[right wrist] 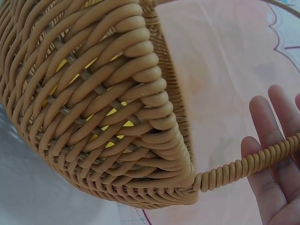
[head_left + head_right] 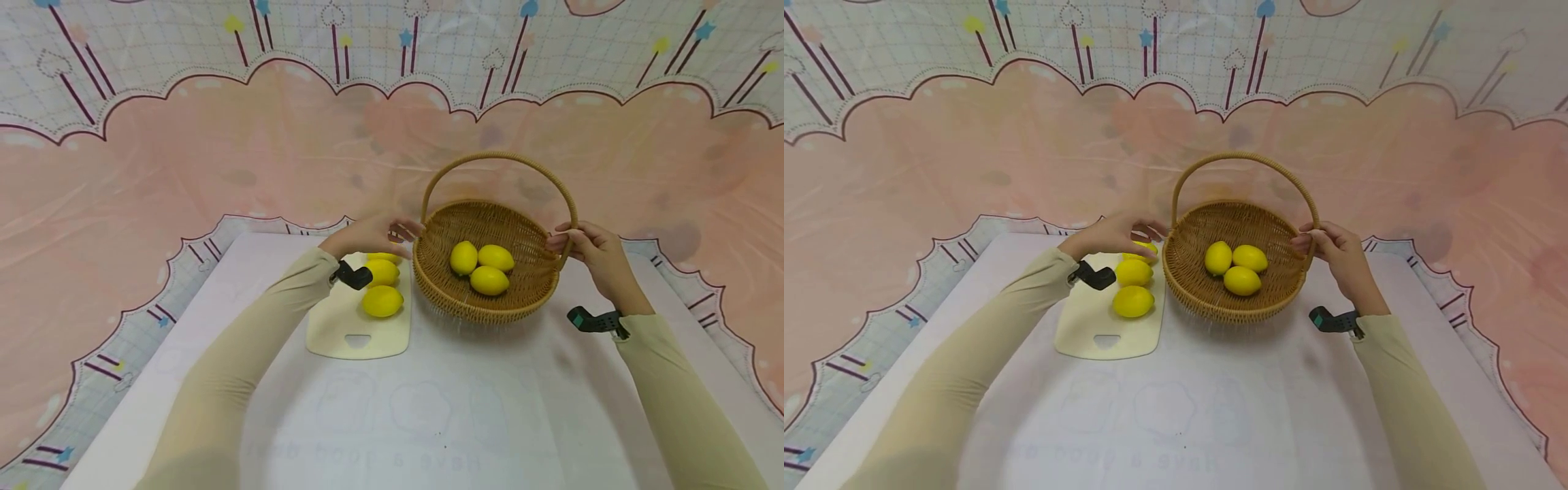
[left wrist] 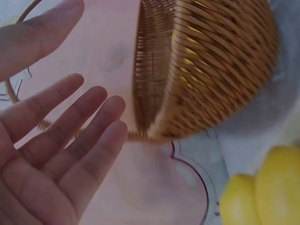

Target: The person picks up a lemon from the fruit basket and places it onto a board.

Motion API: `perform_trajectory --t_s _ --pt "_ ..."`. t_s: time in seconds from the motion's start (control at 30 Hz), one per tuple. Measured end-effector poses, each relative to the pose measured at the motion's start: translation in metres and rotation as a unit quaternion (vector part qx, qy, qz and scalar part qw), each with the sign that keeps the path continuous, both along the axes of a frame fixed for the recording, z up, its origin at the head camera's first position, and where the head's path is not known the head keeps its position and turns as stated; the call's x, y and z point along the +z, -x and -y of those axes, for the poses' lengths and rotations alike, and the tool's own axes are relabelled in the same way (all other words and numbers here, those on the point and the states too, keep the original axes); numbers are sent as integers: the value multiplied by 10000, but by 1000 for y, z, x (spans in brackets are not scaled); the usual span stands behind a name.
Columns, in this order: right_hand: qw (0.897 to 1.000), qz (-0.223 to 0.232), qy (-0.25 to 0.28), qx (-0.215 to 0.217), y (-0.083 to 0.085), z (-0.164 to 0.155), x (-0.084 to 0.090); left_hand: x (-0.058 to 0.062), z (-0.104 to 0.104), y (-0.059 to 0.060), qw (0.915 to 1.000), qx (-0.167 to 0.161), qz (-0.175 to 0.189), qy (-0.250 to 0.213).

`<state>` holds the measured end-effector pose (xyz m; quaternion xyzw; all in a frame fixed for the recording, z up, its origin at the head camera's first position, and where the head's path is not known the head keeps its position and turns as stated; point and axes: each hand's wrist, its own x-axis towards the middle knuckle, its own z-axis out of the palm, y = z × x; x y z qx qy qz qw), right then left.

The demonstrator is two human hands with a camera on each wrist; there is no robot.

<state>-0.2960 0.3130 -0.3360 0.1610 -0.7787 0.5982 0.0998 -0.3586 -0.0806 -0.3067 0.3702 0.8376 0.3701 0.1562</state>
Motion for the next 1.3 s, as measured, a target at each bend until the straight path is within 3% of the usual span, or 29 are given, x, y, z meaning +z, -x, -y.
perform_trajectory --t_s 0.27,0.47,0.6,0.9,1.1,1.3 --pt "10000 12 -3 22 1 -1 1 11 -57 16 9970 -401 -325 578" --pt "10000 59 -8 -11 1 -1 0 8 -94 29 9917 -514 -694 955" --pt "9999 48 -97 -65 1 -1 0 3 -115 35 9882 -490 -798 1214" --pt "9999 96 53 -44 4 -2 0 -23 -147 44 9861 -451 -429 1542" --pt "9997 -15 -192 -151 4 -1 0 -36 -156 47 9821 -449 -311 1805" --pt "9999 11 -111 -128 3 0 0 -46 -160 48 9775 -440 -186 2054"
